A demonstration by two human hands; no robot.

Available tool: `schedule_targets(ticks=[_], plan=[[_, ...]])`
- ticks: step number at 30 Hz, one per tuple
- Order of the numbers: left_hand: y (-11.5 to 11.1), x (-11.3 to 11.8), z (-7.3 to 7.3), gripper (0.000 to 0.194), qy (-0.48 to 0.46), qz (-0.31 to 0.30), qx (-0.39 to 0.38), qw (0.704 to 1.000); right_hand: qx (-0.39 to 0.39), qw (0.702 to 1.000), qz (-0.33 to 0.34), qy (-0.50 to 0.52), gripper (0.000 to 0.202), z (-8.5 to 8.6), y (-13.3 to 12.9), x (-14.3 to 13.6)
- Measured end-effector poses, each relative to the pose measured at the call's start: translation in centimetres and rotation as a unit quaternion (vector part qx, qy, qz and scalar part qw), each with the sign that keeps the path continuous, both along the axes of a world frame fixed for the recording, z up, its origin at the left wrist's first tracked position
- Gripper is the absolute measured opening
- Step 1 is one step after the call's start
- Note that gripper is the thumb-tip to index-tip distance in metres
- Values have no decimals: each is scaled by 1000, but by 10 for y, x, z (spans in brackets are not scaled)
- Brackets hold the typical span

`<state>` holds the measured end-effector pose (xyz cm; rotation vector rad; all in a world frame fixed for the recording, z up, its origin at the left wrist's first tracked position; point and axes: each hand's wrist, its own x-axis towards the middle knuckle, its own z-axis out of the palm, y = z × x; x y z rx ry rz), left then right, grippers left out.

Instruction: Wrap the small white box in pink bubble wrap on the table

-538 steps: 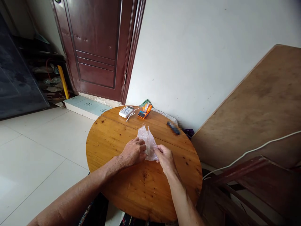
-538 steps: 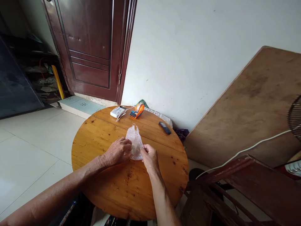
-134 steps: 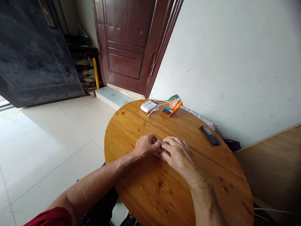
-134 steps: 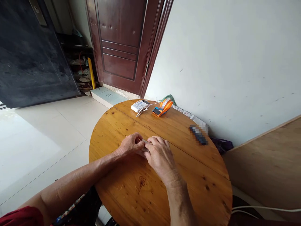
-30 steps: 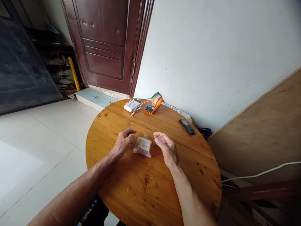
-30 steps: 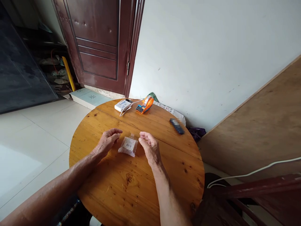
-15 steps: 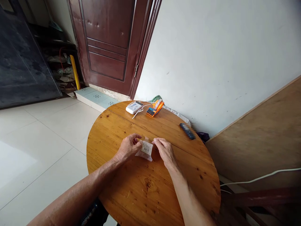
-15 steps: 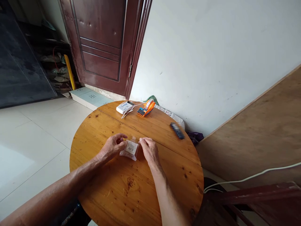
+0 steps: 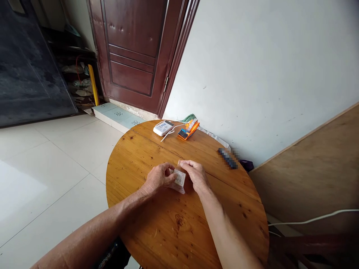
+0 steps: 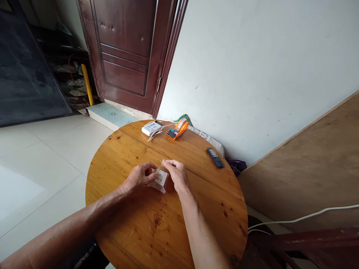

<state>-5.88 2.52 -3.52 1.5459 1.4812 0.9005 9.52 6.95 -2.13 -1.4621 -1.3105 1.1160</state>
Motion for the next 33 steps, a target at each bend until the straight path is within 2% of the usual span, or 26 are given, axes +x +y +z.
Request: schedule_targets(ticks=[10,16,33], plan=[[3,3,-6,21,-17,15,-1,1000,87,996,32,21,9,1,-22,-1],[3,3,-6,27,-16,9,-1,1000,126,987,98,-26,9,0,-27,8],[-1,2,1,26,-17,-5,-17,1000,197,959,136,-155,12,1,-28,13]])
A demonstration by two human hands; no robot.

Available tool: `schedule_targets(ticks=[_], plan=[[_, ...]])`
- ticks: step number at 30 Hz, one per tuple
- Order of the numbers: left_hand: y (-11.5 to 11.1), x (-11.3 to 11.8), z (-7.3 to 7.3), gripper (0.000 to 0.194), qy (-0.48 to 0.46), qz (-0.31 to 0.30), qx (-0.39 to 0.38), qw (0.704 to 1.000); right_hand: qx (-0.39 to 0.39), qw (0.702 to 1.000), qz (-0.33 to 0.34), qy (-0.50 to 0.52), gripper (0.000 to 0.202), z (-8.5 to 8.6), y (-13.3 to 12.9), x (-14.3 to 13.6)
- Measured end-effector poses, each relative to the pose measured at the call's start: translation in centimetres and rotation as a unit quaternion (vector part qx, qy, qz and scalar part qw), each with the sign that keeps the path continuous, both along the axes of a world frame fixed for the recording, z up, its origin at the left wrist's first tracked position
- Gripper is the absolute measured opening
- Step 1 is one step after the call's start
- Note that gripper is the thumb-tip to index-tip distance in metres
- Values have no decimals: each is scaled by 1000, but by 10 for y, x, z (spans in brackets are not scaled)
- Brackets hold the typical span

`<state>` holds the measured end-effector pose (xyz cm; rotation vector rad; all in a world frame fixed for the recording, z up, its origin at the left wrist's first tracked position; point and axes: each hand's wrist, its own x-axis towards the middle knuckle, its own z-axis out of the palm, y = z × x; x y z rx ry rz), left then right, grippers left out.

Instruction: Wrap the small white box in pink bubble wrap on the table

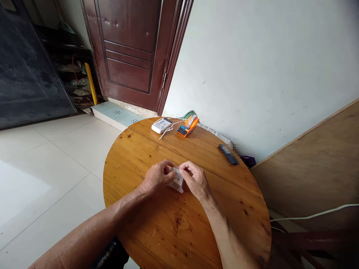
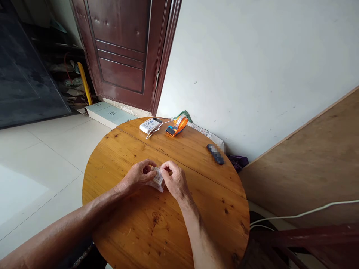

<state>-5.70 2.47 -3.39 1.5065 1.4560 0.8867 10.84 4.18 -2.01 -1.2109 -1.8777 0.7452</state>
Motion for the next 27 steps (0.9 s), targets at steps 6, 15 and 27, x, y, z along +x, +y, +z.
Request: schedule_targets(ticks=[6,15,27], plan=[[0,1,-1,27,2,6,4,1000,21,999,24,-18,10,4,-3,2],[0,-2,-1,28,12,-7,3,1000,224,945,88,-223,12,14,-11,11],[0,-5,-2,34,2,4,31,1000,261,909,61,-320,14,23,-23,-2]])
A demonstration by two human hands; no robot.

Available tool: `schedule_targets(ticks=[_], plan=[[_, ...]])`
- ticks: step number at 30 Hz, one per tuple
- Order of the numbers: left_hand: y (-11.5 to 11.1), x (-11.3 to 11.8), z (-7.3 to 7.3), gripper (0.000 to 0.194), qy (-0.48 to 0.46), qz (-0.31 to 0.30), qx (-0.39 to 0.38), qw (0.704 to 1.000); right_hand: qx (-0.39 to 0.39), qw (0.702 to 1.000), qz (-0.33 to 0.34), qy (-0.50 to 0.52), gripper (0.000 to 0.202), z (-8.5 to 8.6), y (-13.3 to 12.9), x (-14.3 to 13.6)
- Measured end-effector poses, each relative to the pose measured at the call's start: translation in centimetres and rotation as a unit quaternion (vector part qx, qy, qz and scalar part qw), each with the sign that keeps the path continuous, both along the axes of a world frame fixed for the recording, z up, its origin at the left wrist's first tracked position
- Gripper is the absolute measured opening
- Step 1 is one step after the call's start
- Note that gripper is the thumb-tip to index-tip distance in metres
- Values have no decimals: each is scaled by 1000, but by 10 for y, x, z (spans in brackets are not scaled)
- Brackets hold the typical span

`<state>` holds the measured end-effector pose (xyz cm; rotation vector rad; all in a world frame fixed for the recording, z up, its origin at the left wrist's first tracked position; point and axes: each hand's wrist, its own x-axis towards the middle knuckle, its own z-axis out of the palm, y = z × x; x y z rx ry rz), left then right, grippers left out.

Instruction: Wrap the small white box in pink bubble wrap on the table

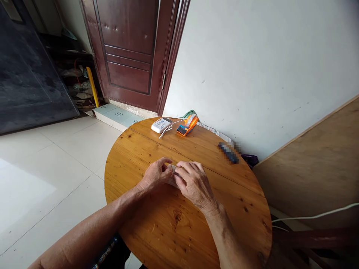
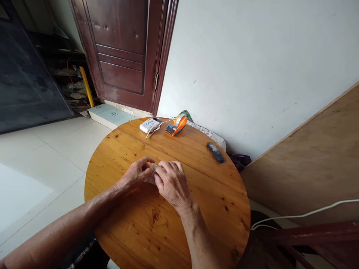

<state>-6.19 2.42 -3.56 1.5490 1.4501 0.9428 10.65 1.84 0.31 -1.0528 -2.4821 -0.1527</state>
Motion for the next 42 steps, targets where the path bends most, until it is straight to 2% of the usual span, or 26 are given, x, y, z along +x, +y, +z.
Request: schedule_targets(ticks=[5,8,13,18,22,27,32,39,42], plan=[[1,0,-1,34,3,0,-4,1000,-14,999,18,27,18,0,1,1],[1,0,-2,35,-6,0,-3,1000,-29,995,26,90,18,-3,4,4],[1,-1,-1,35,-21,-3,-8,1000,-115,957,5,265,20,-8,12,14],[3,-3,-2,34,-69,5,-17,997,-164,930,-8,329,19,-8,16,18],[4,-3,-6,34,-100,4,-22,995,-176,919,-43,349,16,-11,19,18],[3,-2,-4,32,-110,5,-17,994,-252,900,-103,342,24,-18,23,17],[0,-1,2,29,-67,7,9,998,-263,888,-166,339,28,-28,28,22],[-1,2,2,27,-31,-5,-1,999,-316,855,-193,364,36,-46,54,18],[0,3,0,26,-35,-6,-1,999,-331,847,-163,384,46,-47,59,6]])
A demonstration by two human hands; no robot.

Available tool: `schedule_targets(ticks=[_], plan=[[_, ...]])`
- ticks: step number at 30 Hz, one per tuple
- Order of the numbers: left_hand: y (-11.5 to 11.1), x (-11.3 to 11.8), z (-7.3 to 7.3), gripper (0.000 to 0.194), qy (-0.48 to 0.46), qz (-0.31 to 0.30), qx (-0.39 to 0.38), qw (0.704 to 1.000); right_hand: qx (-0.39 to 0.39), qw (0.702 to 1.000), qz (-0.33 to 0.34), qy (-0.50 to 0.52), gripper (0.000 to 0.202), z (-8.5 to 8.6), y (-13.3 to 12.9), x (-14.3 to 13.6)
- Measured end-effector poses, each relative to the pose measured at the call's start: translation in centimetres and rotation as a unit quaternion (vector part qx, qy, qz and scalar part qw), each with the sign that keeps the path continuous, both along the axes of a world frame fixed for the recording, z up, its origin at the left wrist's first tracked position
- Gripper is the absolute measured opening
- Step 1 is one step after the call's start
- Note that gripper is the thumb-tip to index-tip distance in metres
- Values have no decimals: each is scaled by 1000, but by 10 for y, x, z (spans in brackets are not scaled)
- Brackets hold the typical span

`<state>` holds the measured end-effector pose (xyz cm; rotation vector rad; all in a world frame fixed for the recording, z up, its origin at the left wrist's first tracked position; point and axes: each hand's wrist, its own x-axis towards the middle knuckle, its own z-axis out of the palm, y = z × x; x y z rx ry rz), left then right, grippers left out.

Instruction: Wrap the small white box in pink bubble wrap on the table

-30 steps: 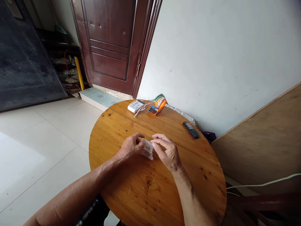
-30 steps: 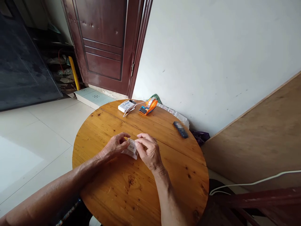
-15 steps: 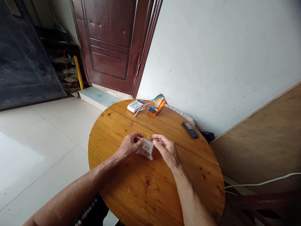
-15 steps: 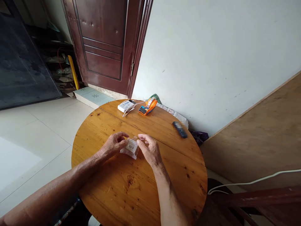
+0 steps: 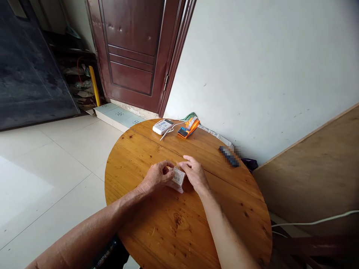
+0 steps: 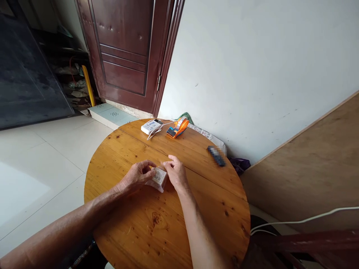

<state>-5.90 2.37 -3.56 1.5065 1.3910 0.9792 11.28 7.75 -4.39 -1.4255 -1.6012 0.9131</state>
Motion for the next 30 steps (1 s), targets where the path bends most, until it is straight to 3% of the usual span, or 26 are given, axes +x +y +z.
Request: schedule_targets(ticks=[3,8,14,17,20,23,25,30], plan=[[0,0,-1,26,-5,-1,1,1000,11,997,7,72,49,3,-2,-10],[0,0,-1,25,-6,-2,-1,1000,39,990,-24,137,38,11,-8,-11],[1,0,-4,25,-19,-4,-6,1000,-35,992,-16,119,43,11,-7,-5],[1,1,-6,24,-20,-1,-4,1000,-37,997,-9,69,44,11,-5,-2],[1,0,-7,24,-20,-2,-5,1000,15,997,-35,-69,38,12,-3,4],[1,0,-3,24,-13,-7,-6,1000,11,986,-17,-166,35,12,-2,8],[0,0,0,23,-5,-8,-5,1000,-5,990,8,-143,38,9,-3,6],[-1,0,4,24,-2,-7,-7,1000,-22,999,32,28,53,6,-4,-9]])
